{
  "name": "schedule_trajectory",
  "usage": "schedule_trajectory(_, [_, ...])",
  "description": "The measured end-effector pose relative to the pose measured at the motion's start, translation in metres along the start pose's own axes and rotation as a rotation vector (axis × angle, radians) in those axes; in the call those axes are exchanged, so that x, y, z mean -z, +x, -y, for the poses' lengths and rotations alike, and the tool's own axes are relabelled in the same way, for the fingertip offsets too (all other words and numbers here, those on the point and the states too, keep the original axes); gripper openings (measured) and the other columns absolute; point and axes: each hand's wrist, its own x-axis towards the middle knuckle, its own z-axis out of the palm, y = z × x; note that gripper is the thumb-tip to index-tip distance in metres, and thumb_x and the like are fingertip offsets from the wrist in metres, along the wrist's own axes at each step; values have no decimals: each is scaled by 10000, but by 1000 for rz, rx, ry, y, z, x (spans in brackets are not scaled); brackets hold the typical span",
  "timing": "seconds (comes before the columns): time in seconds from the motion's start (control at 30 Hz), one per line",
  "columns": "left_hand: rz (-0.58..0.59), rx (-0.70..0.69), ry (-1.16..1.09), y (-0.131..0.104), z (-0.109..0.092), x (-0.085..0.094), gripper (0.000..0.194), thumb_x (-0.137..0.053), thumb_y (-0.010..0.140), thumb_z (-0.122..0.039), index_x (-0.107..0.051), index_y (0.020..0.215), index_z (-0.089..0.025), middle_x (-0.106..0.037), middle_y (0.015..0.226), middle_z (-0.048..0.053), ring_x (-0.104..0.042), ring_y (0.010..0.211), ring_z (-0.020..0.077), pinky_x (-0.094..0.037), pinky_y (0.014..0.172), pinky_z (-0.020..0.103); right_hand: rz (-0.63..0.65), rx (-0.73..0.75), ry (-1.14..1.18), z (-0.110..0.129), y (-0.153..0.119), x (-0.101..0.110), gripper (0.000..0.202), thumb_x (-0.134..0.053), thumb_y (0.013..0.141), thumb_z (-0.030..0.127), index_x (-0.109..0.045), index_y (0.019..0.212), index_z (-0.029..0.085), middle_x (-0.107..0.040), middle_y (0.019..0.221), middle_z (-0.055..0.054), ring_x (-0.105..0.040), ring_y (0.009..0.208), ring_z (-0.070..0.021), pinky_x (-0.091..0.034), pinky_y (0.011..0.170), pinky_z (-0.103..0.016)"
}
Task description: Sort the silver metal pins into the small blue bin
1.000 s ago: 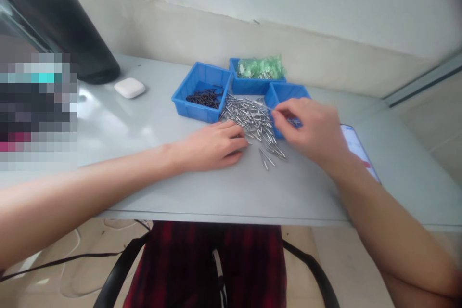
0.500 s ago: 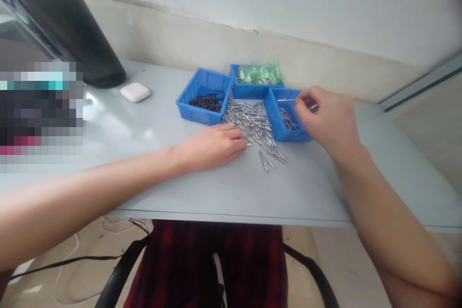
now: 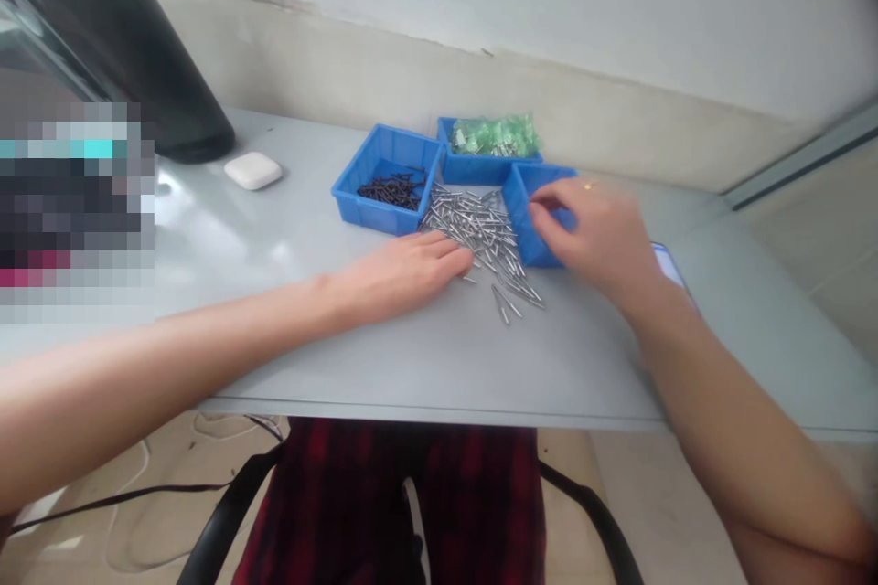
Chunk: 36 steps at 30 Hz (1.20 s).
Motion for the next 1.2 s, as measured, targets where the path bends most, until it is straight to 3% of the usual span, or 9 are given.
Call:
schedule_trajectory(0.13, [-28,14,30,0,-1,0,107,-391,919,-100,-489,908,-141,-527,819,40,-485,758,165,-429,721,274,-42,248,132,16,-6,-2,156,-485,890,248,-637,889,215,-683,848,-33,-607,813,-187,-466,754,-318])
schedule_trajectory(0.3, [-96,11,9,0,-1,4,110,-366,929,-95,-463,927,-147,-519,837,42,-467,754,153,-417,702,262,132,403,210,24,-10,-5,182,-486,900,268,-638,969,195,-687,886,-49,-608,846,-198,-472,753,-326])
schedule_trajectory(0.6, [-124,1,-128,-1,-4,8,167,-340,896,-35,-459,900,-153,-509,862,47,-457,778,137,-430,718,241,297,427,236,21,-10,-5,200,-491,906,289,-645,972,178,-673,849,-58,-611,813,-196,-459,721,-316])
schedule_trajectory(0.77, [-137,-3,-149,-2,-4,8,192,-346,874,-5,-458,902,-159,-519,888,52,-465,818,141,-441,761,251,309,437,210,22,-9,-3,202,-469,906,229,-657,931,159,-670,820,-54,-612,770,-183,-449,680,-297])
schedule_trajectory(0.97, [-143,-4,-218,-5,-2,6,268,-339,800,60,-456,886,-165,-553,974,65,-498,887,144,-455,791,254,332,434,212,24,-9,-2,205,-486,910,301,-645,931,173,-676,827,-50,-612,771,-184,-436,669,-296])
schedule_trajectory(1.2, [-183,-23,-269,-5,-3,7,247,-360,845,28,-487,927,-168,-579,1009,75,-542,917,141,-476,806,256,339,440,193,24,-10,-2,205,-487,909,296,-647,951,177,-678,835,-47,-610,756,-178,-420,649,-285])
